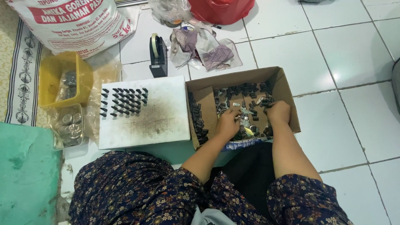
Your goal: Sorting small black pins from a box of mixed hardware and inserting them into a foam organizer block while sitting on the floor.
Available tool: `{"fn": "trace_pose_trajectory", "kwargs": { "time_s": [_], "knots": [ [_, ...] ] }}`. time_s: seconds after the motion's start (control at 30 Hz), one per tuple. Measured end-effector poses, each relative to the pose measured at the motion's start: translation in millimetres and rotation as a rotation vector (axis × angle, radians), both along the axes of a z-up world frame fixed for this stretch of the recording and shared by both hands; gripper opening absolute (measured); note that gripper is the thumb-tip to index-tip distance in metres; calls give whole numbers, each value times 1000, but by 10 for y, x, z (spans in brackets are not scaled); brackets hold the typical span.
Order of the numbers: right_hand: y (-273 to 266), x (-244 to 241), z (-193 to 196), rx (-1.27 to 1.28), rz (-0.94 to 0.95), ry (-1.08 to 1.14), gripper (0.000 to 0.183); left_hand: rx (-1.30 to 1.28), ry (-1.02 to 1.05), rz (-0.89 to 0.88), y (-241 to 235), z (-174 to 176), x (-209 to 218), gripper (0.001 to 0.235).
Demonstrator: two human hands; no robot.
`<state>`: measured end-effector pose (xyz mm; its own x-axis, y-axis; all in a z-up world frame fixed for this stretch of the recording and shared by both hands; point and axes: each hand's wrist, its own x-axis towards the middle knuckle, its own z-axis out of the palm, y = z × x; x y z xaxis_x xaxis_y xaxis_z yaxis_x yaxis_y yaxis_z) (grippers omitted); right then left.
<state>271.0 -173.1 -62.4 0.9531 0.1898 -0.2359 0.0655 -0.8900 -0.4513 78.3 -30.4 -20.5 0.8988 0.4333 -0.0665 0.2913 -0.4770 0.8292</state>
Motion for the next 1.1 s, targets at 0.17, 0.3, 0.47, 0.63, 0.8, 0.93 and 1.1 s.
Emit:
{"fn": "trace_pose_trajectory", "kwargs": {
  "time_s": [0.17,0.3,0.47,0.63,0.8,0.93,1.1],
  "knots": [
    [71,-189,176,-91,65,-17,10,-70,-32,59,5,72,-34,28],
    [112,-285,322,-39,163,-11,19,-163,-102,135,27,15,-37,30],
    [356,-519,802,120,377,17,33,-138,-211,165,197,69,-115,31],
    [422,-876,1105,334,462,277,25,234,-368,-53,266,22,-302,46],
    [414,-1007,1267,557,233,583,27,393,-419,-38,157,-192,-317,26],
    [371,-965,1108,606,166,631,25,272,-428,32,192,-125,-339,16],
    [376,-1006,1111,658,176,660,22,139,-357,136,181,148,-403,15]
  ]
}}
